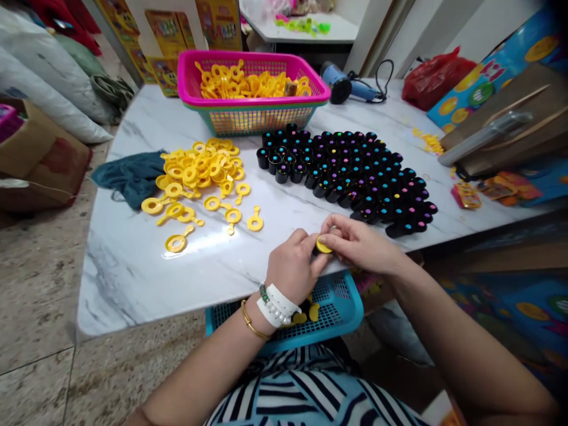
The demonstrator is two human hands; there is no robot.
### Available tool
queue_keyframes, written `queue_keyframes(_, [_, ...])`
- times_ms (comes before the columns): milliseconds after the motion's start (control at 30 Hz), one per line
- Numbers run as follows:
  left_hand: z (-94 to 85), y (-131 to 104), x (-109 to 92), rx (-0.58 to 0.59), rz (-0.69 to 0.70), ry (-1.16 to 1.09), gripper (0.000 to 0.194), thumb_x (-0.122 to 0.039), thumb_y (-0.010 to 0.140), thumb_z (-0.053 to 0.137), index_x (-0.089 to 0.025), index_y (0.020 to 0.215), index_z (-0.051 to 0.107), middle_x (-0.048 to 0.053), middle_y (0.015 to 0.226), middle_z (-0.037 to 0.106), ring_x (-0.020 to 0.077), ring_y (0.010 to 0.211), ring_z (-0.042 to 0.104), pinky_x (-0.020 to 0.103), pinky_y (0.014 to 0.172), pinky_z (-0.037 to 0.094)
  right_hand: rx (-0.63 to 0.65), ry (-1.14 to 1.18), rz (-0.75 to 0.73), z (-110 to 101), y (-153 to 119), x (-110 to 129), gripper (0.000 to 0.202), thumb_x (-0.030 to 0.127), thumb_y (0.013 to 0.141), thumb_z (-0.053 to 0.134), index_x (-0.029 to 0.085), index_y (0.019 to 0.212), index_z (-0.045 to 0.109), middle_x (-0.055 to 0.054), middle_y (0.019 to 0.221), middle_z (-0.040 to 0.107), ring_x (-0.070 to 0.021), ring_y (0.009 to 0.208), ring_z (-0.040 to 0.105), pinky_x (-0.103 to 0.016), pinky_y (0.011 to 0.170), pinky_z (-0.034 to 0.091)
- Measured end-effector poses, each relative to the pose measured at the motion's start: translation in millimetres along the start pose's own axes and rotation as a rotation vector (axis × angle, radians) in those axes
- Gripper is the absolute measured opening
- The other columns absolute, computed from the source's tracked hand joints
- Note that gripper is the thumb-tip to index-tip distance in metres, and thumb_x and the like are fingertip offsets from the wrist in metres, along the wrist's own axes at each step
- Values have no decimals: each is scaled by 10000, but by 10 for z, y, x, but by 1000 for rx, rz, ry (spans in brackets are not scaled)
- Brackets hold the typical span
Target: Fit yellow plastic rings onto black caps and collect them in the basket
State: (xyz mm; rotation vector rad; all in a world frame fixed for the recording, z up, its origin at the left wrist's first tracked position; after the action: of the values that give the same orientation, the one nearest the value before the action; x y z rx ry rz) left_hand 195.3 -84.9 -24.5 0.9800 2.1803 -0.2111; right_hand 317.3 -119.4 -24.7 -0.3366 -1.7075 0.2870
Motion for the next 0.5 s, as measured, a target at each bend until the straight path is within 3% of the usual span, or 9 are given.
queue_keyframes(67, [19, 7, 12, 25, -45, 71, 242, -387, 906, 539, -217, 1032, 656, 21, 849, 577, 172, 728, 583, 279, 633, 477, -55, -71, -23, 38, -68, -5, 226, 429, 888, 559, 215, 930, 499, 128, 442, 442, -53, 315, 394, -118, 308, 260])
queue_keyframes(167, [32, -55, -30, 98, -41, 147, 245, -366, 917, 507, -199, 1038, 639, 35, 866, 579, 191, 722, 592, 300, 618, 489, -39, -35, 4, 173, -192, -88, 269, 483, 923, 468, 232, 1021, 450, 118, 438, 502, -116, 319, 522, -160, 306, 388])
queue_keyframes(267, [-1, -254, -121, 202, 46, 153, 263, -238, 871, 537, -191, 1123, 594, 44, 914, 578, 187, 750, 599, 297, 661, 515, -18, 76, 33, 368, -355, -194, 272, 496, 920, 472, 243, 1010, 430, 122, 455, 511, -134, 325, 561, -184, 313, 436])
queue_keyframes(400, [-216, -536, -117, 320, 193, 105, 525, -219, 813, 594, -181, 1319, 459, 61, 997, 588, 188, 835, 606, 295, 745, 541, -64, 221, 67, 597, -638, -414, 297, 513, 901, 508, 244, 994, 421, 110, 491, 533, -124, 336, 572, -182, 330, 444])
queue_keyframes(433, [-318, -542, -42, 301, 194, 114, 578, -258, 814, 612, -179, 1354, 424, 70, 1020, 590, 196, 869, 607, 308, 778, 542, -86, 238, 79, 625, -700, -485, 316, 519, 892, 523, 242, 1005, 424, 101, 518, 545, -127, 357, 587, -186, 337, 449])
queue_keyframes(500, [-604, -439, 217, 91, 96, 231, 541, -316, 849, 588, -171, 1347, 436, 109, 1106, 567, 225, 951, 595, 367, 852, 527, -114, 226, 103, 649, -786, -620, 354, 533, 880, 536, 236, 1046, 436, 86, 559, 558, -128, 371, 587, -179, 316, 421])
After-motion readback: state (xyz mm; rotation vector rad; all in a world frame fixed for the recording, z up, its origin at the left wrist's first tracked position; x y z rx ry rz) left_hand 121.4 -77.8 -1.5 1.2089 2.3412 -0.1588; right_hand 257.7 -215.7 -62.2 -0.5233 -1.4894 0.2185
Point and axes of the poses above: each hand's wrist, its own y-axis towards the middle knuckle, its own z-axis out of the palm, x = y × z, the point moved 6 cm from there along y, towards the middle knuckle
